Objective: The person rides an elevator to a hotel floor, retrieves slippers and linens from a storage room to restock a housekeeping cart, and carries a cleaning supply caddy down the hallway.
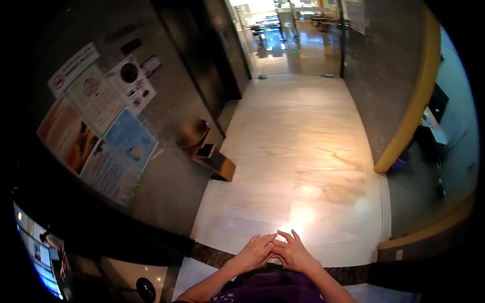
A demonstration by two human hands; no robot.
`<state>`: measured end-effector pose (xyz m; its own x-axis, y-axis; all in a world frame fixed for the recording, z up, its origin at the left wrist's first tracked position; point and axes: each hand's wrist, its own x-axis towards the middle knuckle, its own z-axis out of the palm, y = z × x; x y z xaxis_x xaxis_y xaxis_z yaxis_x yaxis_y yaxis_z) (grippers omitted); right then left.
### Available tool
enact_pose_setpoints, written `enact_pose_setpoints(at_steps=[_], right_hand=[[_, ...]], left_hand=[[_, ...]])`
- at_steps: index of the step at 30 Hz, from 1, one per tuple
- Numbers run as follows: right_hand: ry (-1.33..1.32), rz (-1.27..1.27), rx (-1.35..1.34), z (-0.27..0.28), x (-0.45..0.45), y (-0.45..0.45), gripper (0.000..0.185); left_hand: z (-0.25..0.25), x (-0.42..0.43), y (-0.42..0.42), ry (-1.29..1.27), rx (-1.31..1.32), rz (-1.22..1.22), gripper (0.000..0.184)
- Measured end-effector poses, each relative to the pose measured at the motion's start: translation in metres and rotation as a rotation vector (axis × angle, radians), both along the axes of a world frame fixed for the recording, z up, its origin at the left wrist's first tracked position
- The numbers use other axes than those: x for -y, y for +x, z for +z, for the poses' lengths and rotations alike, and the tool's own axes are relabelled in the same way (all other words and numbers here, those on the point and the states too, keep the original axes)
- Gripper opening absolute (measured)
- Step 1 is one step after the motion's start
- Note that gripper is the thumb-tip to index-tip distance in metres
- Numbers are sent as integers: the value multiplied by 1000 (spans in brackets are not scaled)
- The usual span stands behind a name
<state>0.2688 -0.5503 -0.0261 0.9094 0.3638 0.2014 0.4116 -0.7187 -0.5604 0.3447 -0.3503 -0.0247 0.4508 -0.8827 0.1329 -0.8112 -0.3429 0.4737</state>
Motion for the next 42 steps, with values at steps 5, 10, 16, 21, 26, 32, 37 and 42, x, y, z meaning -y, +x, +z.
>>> enact_pose_setpoints(at_steps=[5,10,16,21,26,32,37,42], right_hand=[[56,-195,-54,-15,40,1,23],[122,-319,-58,-23,70,35,23],[58,-238,-16,-57,130,151,22],[-83,-123,-174,-60,189,274,21],[-119,-136,-77,-41,266,361,34],[118,-414,-570,-126,366,404,64],[66,-334,-790,-201,430,480,59],[-214,-227,-828,-170,498,721,48]], left_hand=[[-10,58,35,77,-30,-174,28],[-15,105,87,203,-70,-289,32],[-34,157,191,146,-111,-202,33],[-41,213,306,221,-169,-154,35],[-25,268,401,104,-121,-145,36],[-11,323,540,81,-176,-191,43],[-67,385,668,317,-163,-150,41],[-74,470,831,367,-158,-201,40]])
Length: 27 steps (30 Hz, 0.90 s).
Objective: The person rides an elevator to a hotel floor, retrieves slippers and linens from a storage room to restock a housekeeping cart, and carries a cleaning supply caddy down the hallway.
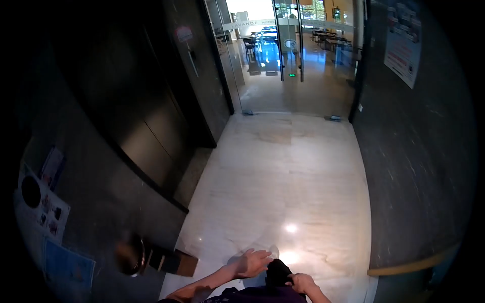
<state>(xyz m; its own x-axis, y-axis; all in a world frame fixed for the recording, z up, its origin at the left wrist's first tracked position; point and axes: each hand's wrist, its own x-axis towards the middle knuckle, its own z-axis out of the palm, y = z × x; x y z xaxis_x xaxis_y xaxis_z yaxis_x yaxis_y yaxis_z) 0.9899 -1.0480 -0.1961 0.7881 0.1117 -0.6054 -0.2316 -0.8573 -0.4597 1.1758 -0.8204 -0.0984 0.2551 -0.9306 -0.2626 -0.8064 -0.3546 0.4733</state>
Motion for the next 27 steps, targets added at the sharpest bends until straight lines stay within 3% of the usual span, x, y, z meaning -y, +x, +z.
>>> enact_pose_setpoints(at_steps=[2,4,8,11,17,18,21,23,27], right_hand=[[-93,120,70,-4,19,89,43],[-126,166,297,20,33,181,45],[104,174,594,67,38,361,50],[202,205,663,84,37,490,55],[371,279,757,99,28,763,70],[364,294,780,97,29,819,70],[399,242,795,55,27,961,77],[456,172,785,66,19,1048,78],[601,48,774,112,-7,1190,81]], left_hand=[[1,9,53,-71,53,7,40],[10,23,103,-371,84,121,39],[27,18,194,-99,-2,291,39],[40,3,268,-181,-74,371,41],[-63,8,452,-147,-12,395,44],[-19,27,491,100,5,377,44],[-34,31,583,-64,266,377,41],[-9,31,645,-240,259,433,38],[68,16,745,-147,202,484,38]])
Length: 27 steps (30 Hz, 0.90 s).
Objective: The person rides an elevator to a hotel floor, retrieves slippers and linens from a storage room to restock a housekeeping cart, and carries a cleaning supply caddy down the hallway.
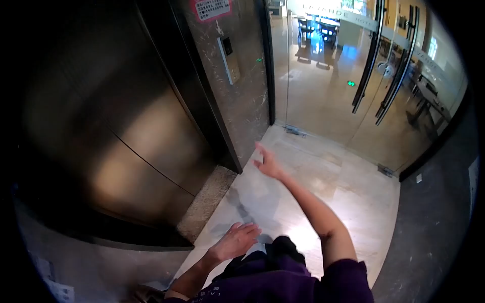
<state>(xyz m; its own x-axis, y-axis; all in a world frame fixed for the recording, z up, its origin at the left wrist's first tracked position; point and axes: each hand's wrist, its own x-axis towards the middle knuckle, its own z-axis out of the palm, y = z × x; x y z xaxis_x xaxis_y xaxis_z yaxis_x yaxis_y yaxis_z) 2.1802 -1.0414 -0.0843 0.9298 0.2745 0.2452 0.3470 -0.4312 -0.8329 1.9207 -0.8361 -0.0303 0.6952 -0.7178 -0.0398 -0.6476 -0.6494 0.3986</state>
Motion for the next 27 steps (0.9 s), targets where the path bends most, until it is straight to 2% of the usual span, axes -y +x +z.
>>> enact_pose_setpoints(at_steps=[2,5,7,9,12,14,18,21,23,25,27], right_hand=[[45,6,-19,17,-13,67,82],[55,-1,-22,31,-37,182,85],[135,-55,-98,28,-54,260,89],[129,-76,-130,22,-71,337,92],[200,-93,-234,29,-90,419,96],[276,-72,-327,35,-99,448,98],[325,-8,-303,22,-119,485,105],[412,17,-268,11,-131,480,112],[462,25,-383,20,-127,472,113],[464,61,-409,3,-120,479,112],[662,128,-497,-20,-111,477,104]], left_hand=[[20,-10,39,-165,-41,98,39],[3,-34,90,-238,-43,210,39],[3,-41,120,-188,-93,325,38],[-9,-49,141,-47,-16,495,38],[-17,-51,183,-93,-101,651,39],[-6,-48,215,-140,-127,732,39],[6,-40,281,-130,-157,788,38],[0,-44,313,-156,-161,783,39],[-5,-47,329,-139,-130,751,37],[-4,-49,342,-128,-100,719,36],[-5,-50,361,-143,-133,682,38]])
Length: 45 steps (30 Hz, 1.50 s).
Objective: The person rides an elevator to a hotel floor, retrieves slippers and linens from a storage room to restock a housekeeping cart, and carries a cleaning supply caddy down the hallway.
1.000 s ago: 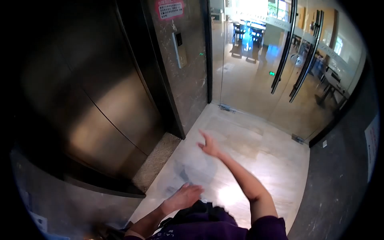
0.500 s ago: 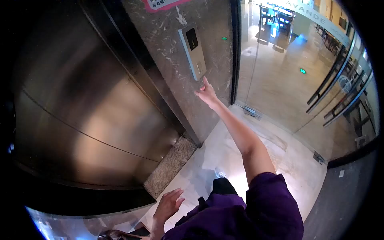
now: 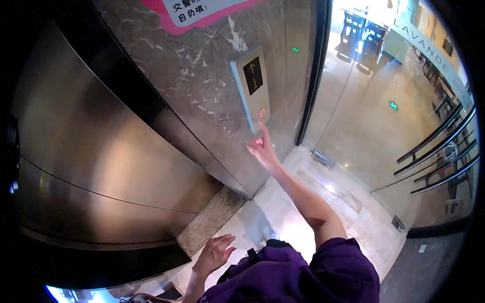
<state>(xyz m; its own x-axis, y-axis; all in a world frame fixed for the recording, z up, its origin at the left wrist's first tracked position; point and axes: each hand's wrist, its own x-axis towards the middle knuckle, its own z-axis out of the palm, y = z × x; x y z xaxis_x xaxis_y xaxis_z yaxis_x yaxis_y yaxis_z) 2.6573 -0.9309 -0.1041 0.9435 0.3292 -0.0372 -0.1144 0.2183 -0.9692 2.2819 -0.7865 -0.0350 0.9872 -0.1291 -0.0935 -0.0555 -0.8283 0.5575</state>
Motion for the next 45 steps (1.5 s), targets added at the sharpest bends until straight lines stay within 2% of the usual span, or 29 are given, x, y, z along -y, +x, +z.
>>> enact_pose_setpoints(at_steps=[4,7,8,9,10,12,13,14,16,18,20,21,22,24,25,27,29,30,31,32,34,35,36,37,39,40,43,44,45], right_hand=[[-366,64,347,-82,24,-63,54],[-669,550,608,-160,75,-132,25],[-703,730,670,-176,98,-153,18],[-628,768,686,-162,119,-179,15],[-955,1051,603,-154,130,-193,25],[-982,1339,592,-131,149,-204,25],[-983,1482,580,-117,159,-210,25],[-1012,1513,572,-99,161,-209,26],[-1070,1576,559,-62,165,-206,26],[-1117,1552,514,-49,130,-194,25],[-1125,1520,508,-48,82,-196,25],[-1119,1505,499,-50,61,-200,25],[-1112,1517,514,-45,40,-206,25],[-1089,1541,533,-38,8,-215,24],[-1080,1560,542,-33,-7,-224,24],[-1061,1592,558,-26,-32,-240,24],[-1050,1625,559,-23,-47,-260,23],[-1046,1641,562,-22,-54,-269,23],[-1045,1654,564,-22,-60,-278,23],[-1045,1671,568,-23,-65,-286,23],[-1046,1694,571,-24,-73,-300,22],[-1047,1714,581,-27,-74,-303,22],[-1053,1719,571,-28,-71,-305,22],[-1048,1732,568,-29,-70,-306,22],[-1040,1755,564,-26,-64,-302,21],[-1038,1766,567,-24,-62,-298,21],[-1031,1773,578,-20,-75,-298,21],[-1025,1773,584,-21,-80,-298,21],[-1021,1770,585,-21,-86,-299,20]], left_hand=[[6,-1,18,-37,30,-35,38],[-6,-9,14,-64,93,-57,39],[-9,-11,11,-67,99,-21,39],[-10,-13,6,-51,99,-10,40],[-8,-16,-3,-29,97,27,41],[1,-19,-12,10,53,161,40],[-2,-22,-16,35,-20,123,38],[-7,-23,-22,54,-95,82,37],[-25,-18,-39,24,-84,168,40],[-18,-17,-49,57,-123,198,42],[-52,-16,-74,-25,73,314,43],[-53,-20,-76,-115,37,319,36],[-52,-22,-88,-113,52,379,36],[-49,-27,-93,-115,153,410,24],[-34,-39,-96,-195,6,389,20],[-36,-46,-114,-195,-5,468,23],[-48,-45,-132,-241,-104,531,39],[-57,-44,-142,-228,-108,547,39],[-64,-40,-152,-163,67,611,25],[-73,-41,-163,-96,242,669,21],[-64,-46,-182,-55,158,633,23],[-92,-46,-192,-23,297,684,23],[-92,-39,-196,-2,442,734,23],[-94,-35,-197,-20,446,754,23],[-84,-40,-202,-28,-38,669,41],[-80,-41,-201,19,-101,658,42],[-65,-46,-209,-52,-74,688,43],[-57,-52,-207,-104,-171,681,44],[-66,-53,-208,-61,-89,694,36]])
